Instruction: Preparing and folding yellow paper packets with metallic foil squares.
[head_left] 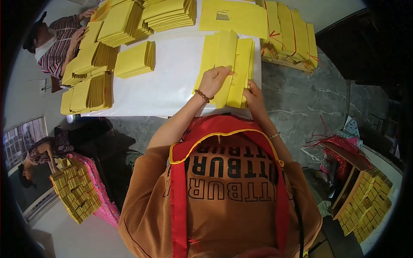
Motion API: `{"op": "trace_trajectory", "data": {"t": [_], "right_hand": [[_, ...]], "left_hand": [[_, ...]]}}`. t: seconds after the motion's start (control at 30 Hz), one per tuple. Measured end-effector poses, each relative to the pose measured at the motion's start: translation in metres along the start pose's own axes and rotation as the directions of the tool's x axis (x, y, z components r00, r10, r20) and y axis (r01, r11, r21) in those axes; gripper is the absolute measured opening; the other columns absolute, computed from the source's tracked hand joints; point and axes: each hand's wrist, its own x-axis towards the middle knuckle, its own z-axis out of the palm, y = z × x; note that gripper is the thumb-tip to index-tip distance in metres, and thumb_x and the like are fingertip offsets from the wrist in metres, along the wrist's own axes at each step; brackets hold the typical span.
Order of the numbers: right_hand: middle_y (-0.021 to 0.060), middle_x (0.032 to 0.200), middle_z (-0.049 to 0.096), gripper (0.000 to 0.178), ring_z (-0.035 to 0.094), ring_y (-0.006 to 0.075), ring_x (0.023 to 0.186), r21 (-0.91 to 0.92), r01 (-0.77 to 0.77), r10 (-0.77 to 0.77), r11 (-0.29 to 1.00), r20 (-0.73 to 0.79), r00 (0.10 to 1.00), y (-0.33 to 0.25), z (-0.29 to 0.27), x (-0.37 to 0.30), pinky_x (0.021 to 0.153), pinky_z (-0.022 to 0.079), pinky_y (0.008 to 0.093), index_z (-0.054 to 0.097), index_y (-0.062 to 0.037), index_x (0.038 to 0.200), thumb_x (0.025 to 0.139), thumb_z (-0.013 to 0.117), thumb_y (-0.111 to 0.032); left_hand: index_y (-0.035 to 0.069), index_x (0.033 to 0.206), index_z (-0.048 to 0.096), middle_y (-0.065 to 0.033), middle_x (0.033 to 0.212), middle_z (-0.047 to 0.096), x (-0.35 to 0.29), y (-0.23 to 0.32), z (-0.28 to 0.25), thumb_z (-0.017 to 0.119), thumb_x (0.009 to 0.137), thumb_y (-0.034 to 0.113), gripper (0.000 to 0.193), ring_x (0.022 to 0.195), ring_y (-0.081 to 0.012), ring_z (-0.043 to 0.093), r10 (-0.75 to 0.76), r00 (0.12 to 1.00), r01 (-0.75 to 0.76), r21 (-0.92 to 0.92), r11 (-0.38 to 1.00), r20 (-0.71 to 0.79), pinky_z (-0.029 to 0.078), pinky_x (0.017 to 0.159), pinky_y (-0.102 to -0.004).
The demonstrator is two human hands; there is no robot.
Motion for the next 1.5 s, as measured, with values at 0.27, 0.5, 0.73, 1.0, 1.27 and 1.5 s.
{"op": "trace_trajectory", "data": {"t": [0.27,0.5,0.73,1.0,1.27,1.5], "right_hand": [[0.0039,0.091,0.059,0.024,0.055,0.0102,0.081,0.006,-0.034,0.034,0.999,-0.001,0.999,0.002,-0.002,0.001,0.072,0.043,0.0226,0.054,-0.0007,0.103,0.081,0.048,-0.009],[0.0042,0.092,0.059,0.025,0.054,0.0103,0.082,0.003,-0.025,0.025,1.000,-0.002,1.000,0.004,-0.003,0.002,0.074,0.042,0.0233,0.054,-0.0007,0.103,0.080,0.048,-0.009],[0.0046,0.093,0.058,0.025,0.053,0.0109,0.083,0.017,-0.059,0.059,0.998,0.002,0.998,0.003,-0.003,0.002,0.075,0.042,0.0236,0.053,0.0000,0.103,0.080,0.047,-0.007],[0.0041,0.093,0.058,0.025,0.053,0.0105,0.084,0.036,-0.038,0.038,0.999,0.012,0.999,0.003,-0.003,0.002,0.075,0.042,0.0232,0.054,-0.0005,0.104,0.080,0.048,-0.007],[0.0038,0.094,0.059,0.024,0.053,0.0100,0.084,0.045,-0.056,0.055,0.997,0.019,0.998,0.000,-0.002,0.001,0.075,0.042,0.0226,0.054,-0.0011,0.104,0.082,0.048,-0.009],[0.0032,0.095,0.059,0.024,0.053,0.0101,0.085,0.012,-0.069,0.069,0.998,0.004,0.998,-0.002,-0.002,0.000,0.076,0.041,0.0228,0.054,-0.0013,0.104,0.082,0.049,-0.008]], "left_hand": [[0.005,0.099,0.058,-0.0034,0.068,0.056,0.001,-0.009,-0.003,0.055,0.080,0.005,0.020,0.059,-0.0081,0.048,0.135,0.989,-0.142,0.147,0.979,0.055,0.040,0.054,-0.0226],[0.004,0.105,0.055,0.0025,0.082,0.053,-0.003,0.004,-0.006,0.052,0.081,0.001,0.024,0.070,-0.0039,0.044,0.076,0.992,-0.089,0.129,0.988,0.102,0.037,0.063,-0.0177],[0.004,0.104,0.056,0.0015,0.088,0.057,-0.002,0.004,-0.005,0.053,0.081,0.004,0.023,0.075,-0.0046,0.047,0.156,0.984,-0.168,0.156,0.973,0.087,0.039,0.067,-0.0188],[0.005,0.102,0.057,-0.0046,0.087,0.061,0.001,-0.002,-0.006,0.055,0.081,0.006,0.021,0.074,-0.0094,0.054,0.201,0.976,-0.212,0.154,0.965,0.085,0.043,0.067,-0.0225],[0.006,0.102,0.057,-0.0042,0.082,0.060,0.002,-0.008,-0.005,0.055,0.081,0.007,0.021,0.067,-0.0082,0.051,0.234,0.970,-0.240,0.136,0.961,0.063,0.042,0.062,-0.0226],[0.006,0.102,0.058,-0.0035,0.079,0.060,0.003,-0.009,-0.005,0.055,0.081,0.008,0.021,0.063,-0.0075,0.050,0.257,0.964,-0.265,0.172,0.949,0.067,0.042,0.059,-0.0224]]}}
